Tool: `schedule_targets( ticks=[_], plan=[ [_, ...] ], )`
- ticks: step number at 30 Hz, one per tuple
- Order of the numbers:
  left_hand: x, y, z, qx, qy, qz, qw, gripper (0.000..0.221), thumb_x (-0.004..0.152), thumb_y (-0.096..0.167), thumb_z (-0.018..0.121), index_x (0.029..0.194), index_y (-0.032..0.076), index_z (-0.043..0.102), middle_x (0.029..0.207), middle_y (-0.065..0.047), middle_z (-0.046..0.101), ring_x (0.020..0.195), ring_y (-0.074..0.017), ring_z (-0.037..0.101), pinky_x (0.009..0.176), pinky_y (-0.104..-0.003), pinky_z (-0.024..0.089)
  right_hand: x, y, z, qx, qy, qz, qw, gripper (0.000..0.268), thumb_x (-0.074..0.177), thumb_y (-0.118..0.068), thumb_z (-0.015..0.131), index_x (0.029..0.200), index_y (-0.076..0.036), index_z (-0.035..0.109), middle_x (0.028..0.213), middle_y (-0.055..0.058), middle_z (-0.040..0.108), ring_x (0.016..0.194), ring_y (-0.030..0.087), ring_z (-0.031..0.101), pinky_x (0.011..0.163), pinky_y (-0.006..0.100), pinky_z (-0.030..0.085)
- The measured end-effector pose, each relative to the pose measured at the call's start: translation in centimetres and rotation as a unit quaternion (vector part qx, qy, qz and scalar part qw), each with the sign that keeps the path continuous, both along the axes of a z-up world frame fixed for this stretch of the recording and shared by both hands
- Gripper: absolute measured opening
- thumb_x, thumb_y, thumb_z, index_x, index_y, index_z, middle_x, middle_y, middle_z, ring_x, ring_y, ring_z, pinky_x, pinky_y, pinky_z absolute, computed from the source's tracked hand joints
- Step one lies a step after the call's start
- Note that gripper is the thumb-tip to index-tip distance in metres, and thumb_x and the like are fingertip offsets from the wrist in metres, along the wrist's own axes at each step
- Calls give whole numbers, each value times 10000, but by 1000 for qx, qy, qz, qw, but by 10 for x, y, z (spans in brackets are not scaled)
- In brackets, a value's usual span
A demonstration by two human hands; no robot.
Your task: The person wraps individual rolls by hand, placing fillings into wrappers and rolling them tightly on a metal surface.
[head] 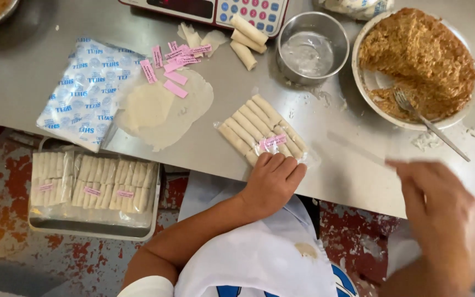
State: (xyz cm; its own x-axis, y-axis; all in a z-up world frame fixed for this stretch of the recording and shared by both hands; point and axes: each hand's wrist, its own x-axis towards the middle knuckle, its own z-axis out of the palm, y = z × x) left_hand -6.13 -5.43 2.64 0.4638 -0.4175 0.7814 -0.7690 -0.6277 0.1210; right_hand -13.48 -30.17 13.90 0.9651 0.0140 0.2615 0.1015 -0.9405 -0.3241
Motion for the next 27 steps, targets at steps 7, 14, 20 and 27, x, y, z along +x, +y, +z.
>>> schedule_targets(
  ticks=[7, 14, 20, 27],
  plan=[
    [2, -8, 17, -38, 10, -20, 999, 239, 871, -173, 542, 823, 60, 570, 768, -46, 361, 609, -184, 367, 594, -331, 317, -72, 38, -79, 123, -16, -59, 991, 386, 985, 147, 586, 1232, -97, 756, 1100, 143, 698, 909, 219, 672, 887, 308, 615],
    [4, 5, 4, -103, 48, -55, 992, 248, 1068, 281, 533, 1179, 115, 679, 857, -31, 559, 750, -219, 619, 699, -344, 468, 16, 86, -133, 92, -195, 19, 976, 298, 1019, 35, 554, 1166, -85, 784, 1011, 109, 662, 840, 290, 684, 755, 401, 591],
    [25, 37, -24, -60, 88, 74, 992, 309, 1070, 281, 546, 1281, 70, 624, 1197, -142, 629, 1122, -334, 614, 937, -435, 432, 24, 90, -118, -2, -186, 28, 982, 291, 1032, 64, 515, 1189, -35, 739, 1004, 149, 636, 731, 276, 633, 682, 407, 583],
    [18, 36, -29, -35, 120, 75, 989, 384, 1078, 347, 520, 1310, 65, 637, 1377, -152, 581, 1302, -338, 538, 1062, -509, 379, 31, 94, -88, -212, -168, 24, 962, 321, 1024, -15, 543, 1191, -227, 717, 976, 36, 572, 825, 217, 614, 732, 341, 531]
  ],
)
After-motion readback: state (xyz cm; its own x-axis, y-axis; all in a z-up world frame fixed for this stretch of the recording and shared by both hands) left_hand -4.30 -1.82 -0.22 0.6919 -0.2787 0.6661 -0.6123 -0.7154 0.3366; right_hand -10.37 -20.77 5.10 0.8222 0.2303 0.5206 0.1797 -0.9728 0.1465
